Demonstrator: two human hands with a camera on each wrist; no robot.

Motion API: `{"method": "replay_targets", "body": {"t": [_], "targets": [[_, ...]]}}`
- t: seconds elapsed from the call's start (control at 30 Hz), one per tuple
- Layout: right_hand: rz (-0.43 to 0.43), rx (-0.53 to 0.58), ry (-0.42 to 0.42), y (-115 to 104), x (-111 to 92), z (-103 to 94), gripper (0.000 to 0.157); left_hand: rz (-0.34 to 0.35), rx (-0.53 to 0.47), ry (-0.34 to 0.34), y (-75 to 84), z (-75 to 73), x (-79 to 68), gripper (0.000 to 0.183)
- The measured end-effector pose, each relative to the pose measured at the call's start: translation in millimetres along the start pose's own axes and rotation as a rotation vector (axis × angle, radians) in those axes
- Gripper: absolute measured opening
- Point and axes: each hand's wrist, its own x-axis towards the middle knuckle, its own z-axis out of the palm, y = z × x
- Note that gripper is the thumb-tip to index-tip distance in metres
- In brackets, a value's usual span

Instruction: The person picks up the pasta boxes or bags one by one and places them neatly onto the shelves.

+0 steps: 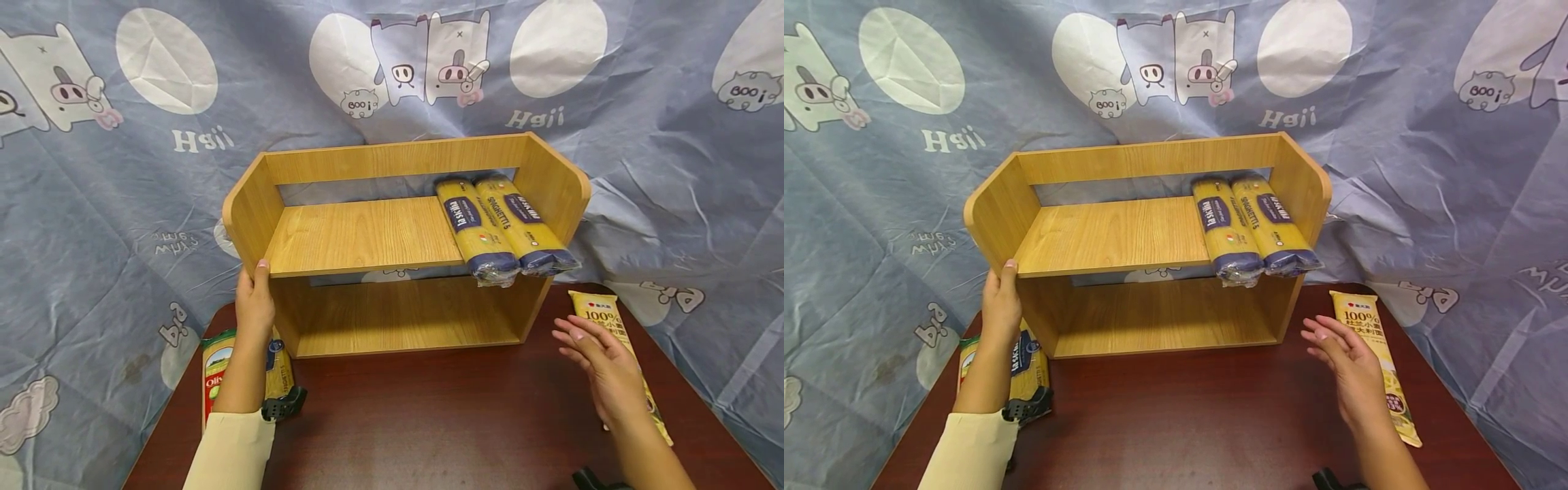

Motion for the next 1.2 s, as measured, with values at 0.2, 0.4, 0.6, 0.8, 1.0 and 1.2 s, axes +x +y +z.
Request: {"method": "replay_targets", "body": {"t": [0.2, 0.4, 0.6, 0.8, 1.0, 1.2], "targets": [[0.006, -0.011, 0.049, 0.1, -6.5, -12.5, 0.033, 0.009, 0.008, -0.001, -1.9, -1.0, 1.3, 0.053], [0.019, -0.103, 0.093, 2.6, -12.7, -25.9, 0.033, 0.022, 0.005, 0.005, -1.2, -1.3, 0.3, 0.053], [0.027, -0.184, 0.167, 7.1, -20.2, -39.1, 0.031, 0.018, -0.003, 0.004, 0.4, 0.3, -0.6, 0.054], [0.072, -0.375, 0.294, 10.7, -25.5, -51.7, 0.031, 0.029, -0.009, 0.01, 0.9, 1.4, -0.9, 0.053], [0.173, -0.791, 0.339, 11.9, -32.1, -66.3, 0.041, 0.025, -0.013, 0.006, 1.0, 1.7, -0.1, 0.053], [0.317, -1.192, 0.262, 8.7, -33.5, -84.9, 0.059, 0.017, -0.012, 0.009, 0.0, 0.7, 0.1, 0.054]]}}
